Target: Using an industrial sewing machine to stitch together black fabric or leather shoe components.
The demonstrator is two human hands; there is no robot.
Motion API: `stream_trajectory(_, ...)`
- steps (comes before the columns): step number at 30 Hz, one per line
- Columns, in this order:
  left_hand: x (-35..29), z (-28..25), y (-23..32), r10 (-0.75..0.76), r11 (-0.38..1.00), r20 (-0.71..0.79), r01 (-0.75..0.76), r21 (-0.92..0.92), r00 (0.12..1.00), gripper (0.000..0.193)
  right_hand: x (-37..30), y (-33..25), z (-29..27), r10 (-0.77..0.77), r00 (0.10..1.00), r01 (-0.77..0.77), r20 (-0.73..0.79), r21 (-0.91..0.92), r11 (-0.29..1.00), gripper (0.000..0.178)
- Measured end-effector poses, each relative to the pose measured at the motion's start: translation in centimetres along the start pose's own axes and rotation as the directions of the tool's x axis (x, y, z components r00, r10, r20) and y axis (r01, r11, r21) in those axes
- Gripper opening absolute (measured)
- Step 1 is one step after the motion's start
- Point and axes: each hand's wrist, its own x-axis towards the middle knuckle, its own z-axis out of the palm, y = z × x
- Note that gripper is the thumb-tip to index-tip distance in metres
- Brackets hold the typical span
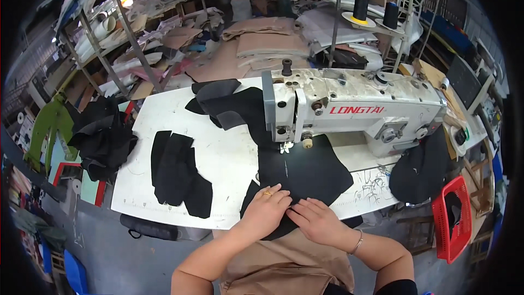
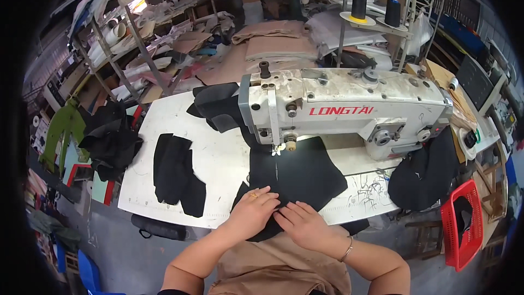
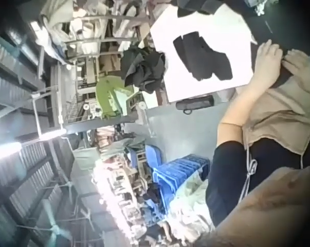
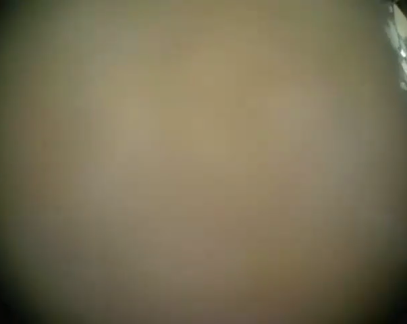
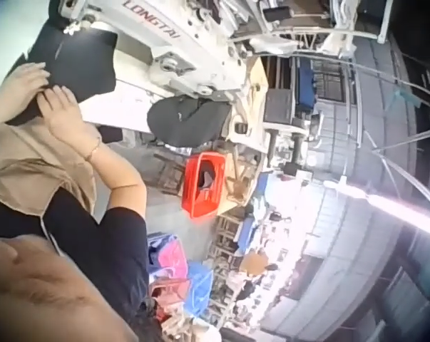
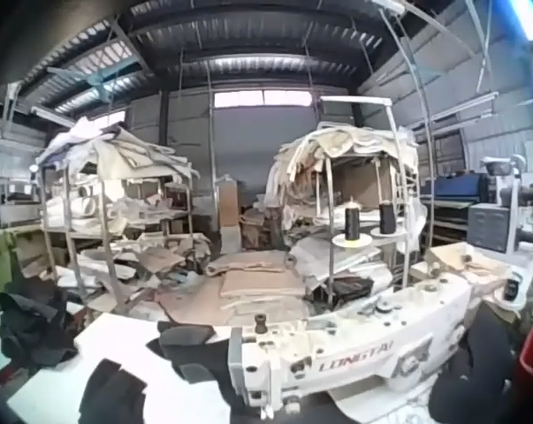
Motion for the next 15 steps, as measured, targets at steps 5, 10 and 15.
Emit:
stream_trajectory(5,-0.4,0.6,-0.3,-0.008,0.997,-0.021,0.007,-0.079,1.000,0.024,0.1,-0.1,0.0,-0.007,1.000,0.007,0.004,0.006,1.000,0.037)
stream_trajectory(10,0.4,0.2,-0.9,-0.028,0.988,-0.045,0.021,-0.151,0.999,0.017,0.8,0.1,0.1,-0.002,1.000,0.002,-0.012,0.005,1.000,0.038)
stream_trajectory(15,1.3,0.1,-1.9,0.005,0.980,-0.016,-0.008,-0.201,1.000,0.018,1.4,0.5,0.4,0.021,1.000,-0.020,-0.010,0.027,0.999,0.038)
